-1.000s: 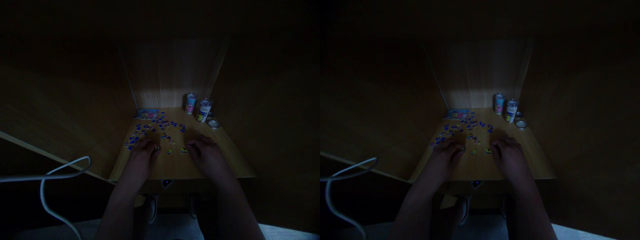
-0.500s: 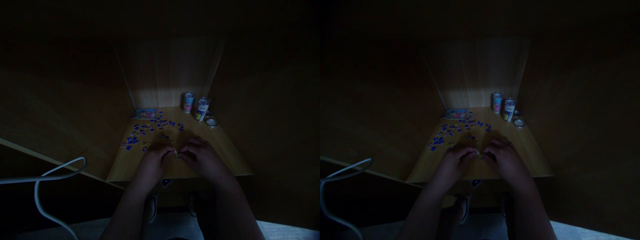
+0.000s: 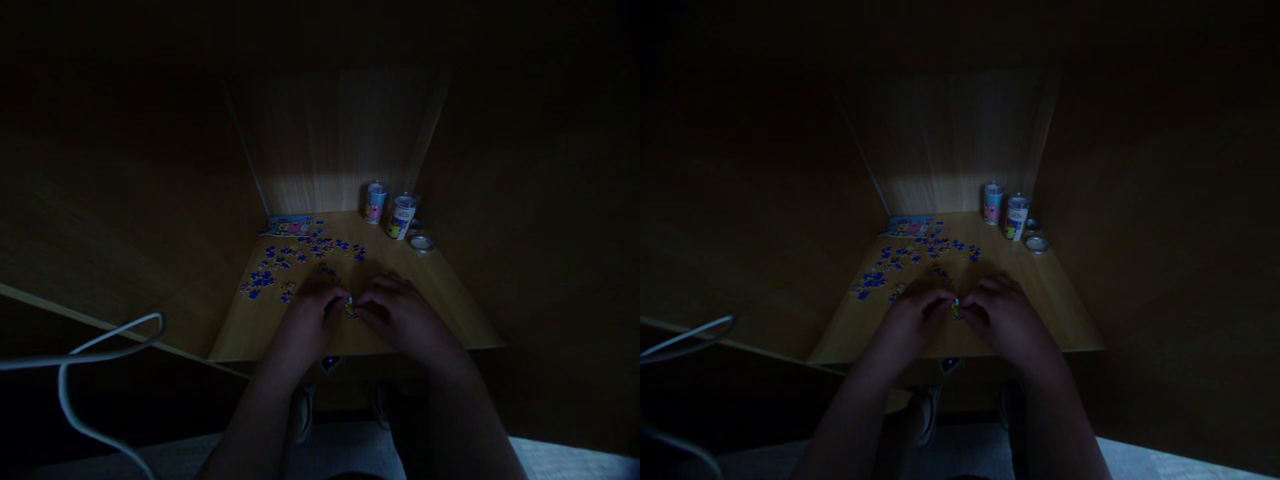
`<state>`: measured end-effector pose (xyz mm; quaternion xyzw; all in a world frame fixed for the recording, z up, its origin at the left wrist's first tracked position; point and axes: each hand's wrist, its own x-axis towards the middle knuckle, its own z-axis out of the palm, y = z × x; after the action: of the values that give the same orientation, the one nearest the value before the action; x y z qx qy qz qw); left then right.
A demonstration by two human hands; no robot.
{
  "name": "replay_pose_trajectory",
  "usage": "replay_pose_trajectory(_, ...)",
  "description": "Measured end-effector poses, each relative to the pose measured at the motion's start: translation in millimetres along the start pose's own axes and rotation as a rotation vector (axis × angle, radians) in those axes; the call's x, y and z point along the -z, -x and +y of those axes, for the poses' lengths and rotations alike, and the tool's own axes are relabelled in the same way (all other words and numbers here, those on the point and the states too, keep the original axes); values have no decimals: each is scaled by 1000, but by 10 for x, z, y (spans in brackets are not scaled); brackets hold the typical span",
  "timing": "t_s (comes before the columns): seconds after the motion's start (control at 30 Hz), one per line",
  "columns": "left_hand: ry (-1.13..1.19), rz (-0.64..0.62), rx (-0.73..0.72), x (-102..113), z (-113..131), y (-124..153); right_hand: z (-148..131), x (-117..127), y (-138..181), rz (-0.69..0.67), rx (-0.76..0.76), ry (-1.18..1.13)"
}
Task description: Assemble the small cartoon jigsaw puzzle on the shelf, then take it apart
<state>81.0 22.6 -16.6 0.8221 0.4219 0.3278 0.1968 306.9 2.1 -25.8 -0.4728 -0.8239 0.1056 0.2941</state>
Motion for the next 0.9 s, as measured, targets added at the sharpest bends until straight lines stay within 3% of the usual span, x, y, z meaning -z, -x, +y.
replay_pose_trajectory(0.9, -83, -14, -23, -17, 21, -17, -17, 5, -11, 1, -12, 0)
